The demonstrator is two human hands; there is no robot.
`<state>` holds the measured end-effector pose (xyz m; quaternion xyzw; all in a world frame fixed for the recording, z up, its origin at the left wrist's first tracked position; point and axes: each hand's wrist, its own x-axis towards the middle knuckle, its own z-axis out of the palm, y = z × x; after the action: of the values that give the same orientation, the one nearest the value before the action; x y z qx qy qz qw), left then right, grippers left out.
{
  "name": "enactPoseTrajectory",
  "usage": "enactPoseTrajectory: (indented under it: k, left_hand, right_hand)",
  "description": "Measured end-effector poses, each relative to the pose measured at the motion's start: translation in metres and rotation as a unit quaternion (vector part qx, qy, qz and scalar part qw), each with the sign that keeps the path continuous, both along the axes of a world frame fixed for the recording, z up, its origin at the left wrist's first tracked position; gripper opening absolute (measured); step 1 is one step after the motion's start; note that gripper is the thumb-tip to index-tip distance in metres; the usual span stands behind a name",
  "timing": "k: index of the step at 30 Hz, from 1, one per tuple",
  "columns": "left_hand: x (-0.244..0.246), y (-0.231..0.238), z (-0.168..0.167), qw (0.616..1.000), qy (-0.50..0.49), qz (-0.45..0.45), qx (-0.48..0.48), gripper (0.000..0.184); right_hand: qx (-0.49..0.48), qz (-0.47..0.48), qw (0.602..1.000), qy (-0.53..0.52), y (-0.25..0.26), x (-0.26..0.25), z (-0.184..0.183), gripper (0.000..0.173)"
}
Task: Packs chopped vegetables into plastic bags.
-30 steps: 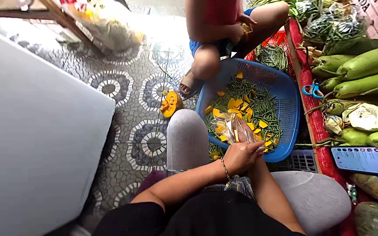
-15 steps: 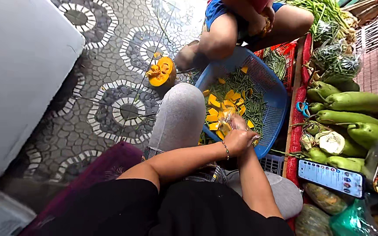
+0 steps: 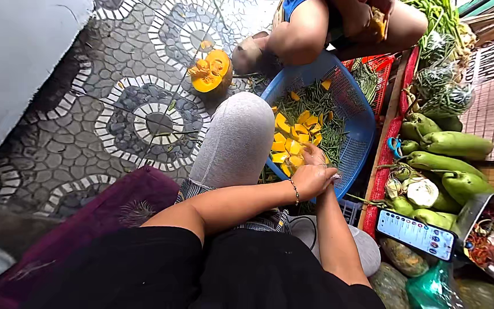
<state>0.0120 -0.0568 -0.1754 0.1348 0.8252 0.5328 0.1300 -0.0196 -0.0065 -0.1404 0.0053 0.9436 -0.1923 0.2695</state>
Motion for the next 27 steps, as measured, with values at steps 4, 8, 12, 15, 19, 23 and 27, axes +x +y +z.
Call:
enactPoseTrajectory:
  k: [4,8,12,15,19,23,27]
  left_hand:
    - [-0.001,0.006,-0.006,1.0,0.022,0.004,0.001,0.036]
    - [0.002,0.016,0.0,0.999,0.005,-0.021,0.04,0.04]
    - [0.002,0.02,0.009,0.998,-0.013,-0.042,0.05,0.042]
    - [0.0,0.027,0.019,0.996,-0.018,-0.057,0.062,0.042]
    - [-0.011,0.038,0.026,0.995,-0.008,-0.08,0.061,0.044]
    - [-0.021,0.04,0.032,0.996,-0.002,-0.071,0.054,0.042]
    - [-0.022,0.038,0.029,0.996,0.012,-0.057,0.074,0.04]
  right_hand:
    - [0.057,0.165,0.979,0.106,0.076,-0.004,-0.079,0.049]
    - [0.025,0.198,0.975,-0.094,0.056,-0.043,-0.089,0.049]
    - [0.048,0.075,0.99,-0.109,0.064,-0.051,-0.128,0.098]
    - [0.012,0.004,0.995,-0.098,0.06,-0.048,-0.11,0.086]
    - [-0.114,-0.14,0.976,-0.121,0.071,-0.053,-0.103,0.066]
    - [-0.144,-0.143,0.965,-0.164,0.074,-0.051,-0.097,0.072]
    - [-0.167,-0.139,0.968,-0.125,0.074,-0.045,-0.112,0.092]
